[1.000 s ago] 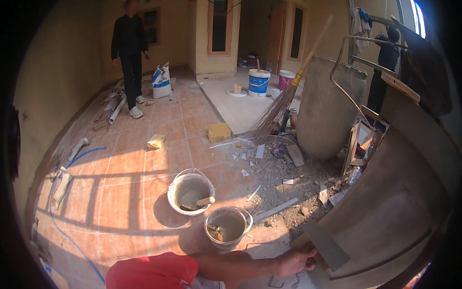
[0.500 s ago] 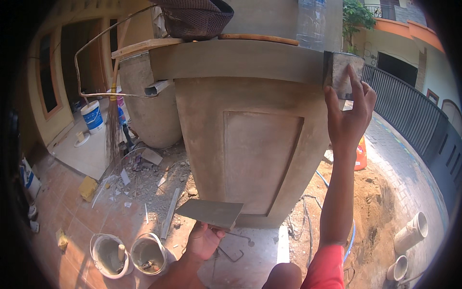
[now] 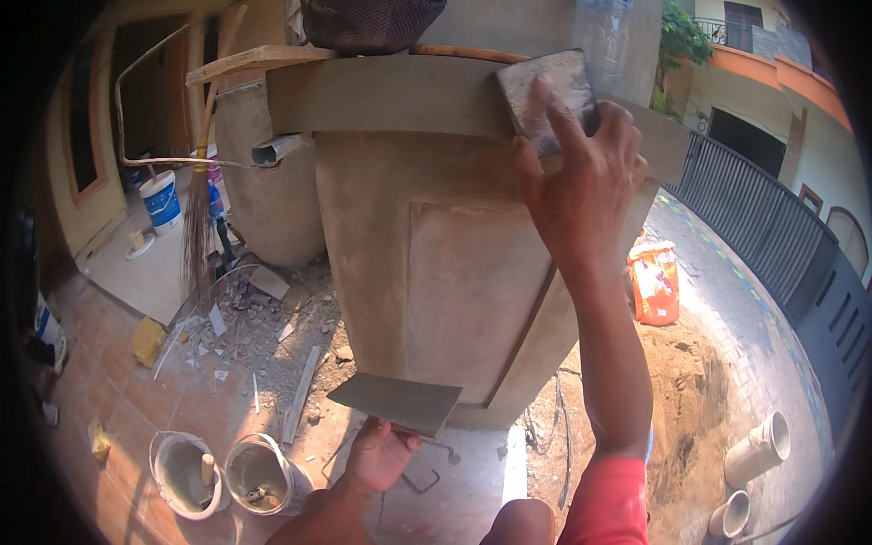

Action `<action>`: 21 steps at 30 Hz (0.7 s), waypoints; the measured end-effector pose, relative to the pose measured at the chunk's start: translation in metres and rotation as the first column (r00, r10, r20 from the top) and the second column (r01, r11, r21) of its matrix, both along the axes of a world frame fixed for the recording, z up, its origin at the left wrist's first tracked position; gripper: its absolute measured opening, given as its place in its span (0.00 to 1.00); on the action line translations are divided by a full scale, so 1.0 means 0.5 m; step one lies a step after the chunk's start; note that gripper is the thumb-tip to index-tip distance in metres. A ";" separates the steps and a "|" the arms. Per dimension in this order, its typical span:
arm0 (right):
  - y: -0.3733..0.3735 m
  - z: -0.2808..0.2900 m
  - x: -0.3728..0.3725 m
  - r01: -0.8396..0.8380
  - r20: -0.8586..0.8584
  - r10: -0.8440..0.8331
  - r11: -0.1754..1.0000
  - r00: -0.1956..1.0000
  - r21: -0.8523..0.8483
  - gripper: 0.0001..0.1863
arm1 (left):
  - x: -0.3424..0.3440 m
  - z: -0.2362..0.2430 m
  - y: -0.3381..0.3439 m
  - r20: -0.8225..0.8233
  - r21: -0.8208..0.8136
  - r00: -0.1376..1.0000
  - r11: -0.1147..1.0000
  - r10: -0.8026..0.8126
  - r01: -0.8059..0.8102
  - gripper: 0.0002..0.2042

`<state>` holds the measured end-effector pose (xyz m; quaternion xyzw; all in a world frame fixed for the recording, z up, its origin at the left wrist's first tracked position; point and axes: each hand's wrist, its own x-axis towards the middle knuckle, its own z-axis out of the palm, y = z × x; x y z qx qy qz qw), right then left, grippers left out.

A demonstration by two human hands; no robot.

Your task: The person smooths the surface of a large concrete structure using a trowel and a sponge. They repeatedly apply and wipe the surface, occasionally dipping the sponge into a bucket of water.

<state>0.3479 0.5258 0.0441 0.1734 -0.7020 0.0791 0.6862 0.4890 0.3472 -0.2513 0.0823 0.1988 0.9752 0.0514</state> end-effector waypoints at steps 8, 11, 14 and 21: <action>-0.011 -0.027 -0.005 0.014 -0.011 -0.014 1.000 1.000 -0.023 0.30 | 0.001 -0.005 -0.002 -0.033 0.018 0.999 0.999 -0.039 0.039 0.11; -0.073 -0.020 0.011 0.005 0.030 -0.008 0.994 1.000 0.105 0.32 | 0.002 0.002 0.005 -0.032 0.000 0.998 0.999 -0.049 0.049 0.14; -0.004 -0.033 0.010 0.061 0.008 -0.064 0.979 0.998 0.193 0.32 | 0.017 0.011 -0.002 0.029 0.006 0.999 1.000 -0.019 0.019 0.16; -0.029 -0.008 0.002 -0.009 0.016 0.008 0.996 1.000 0.085 0.30 | 0.007 -0.006 0.001 -0.042 -0.009 0.997 0.998 -0.060 0.060 0.16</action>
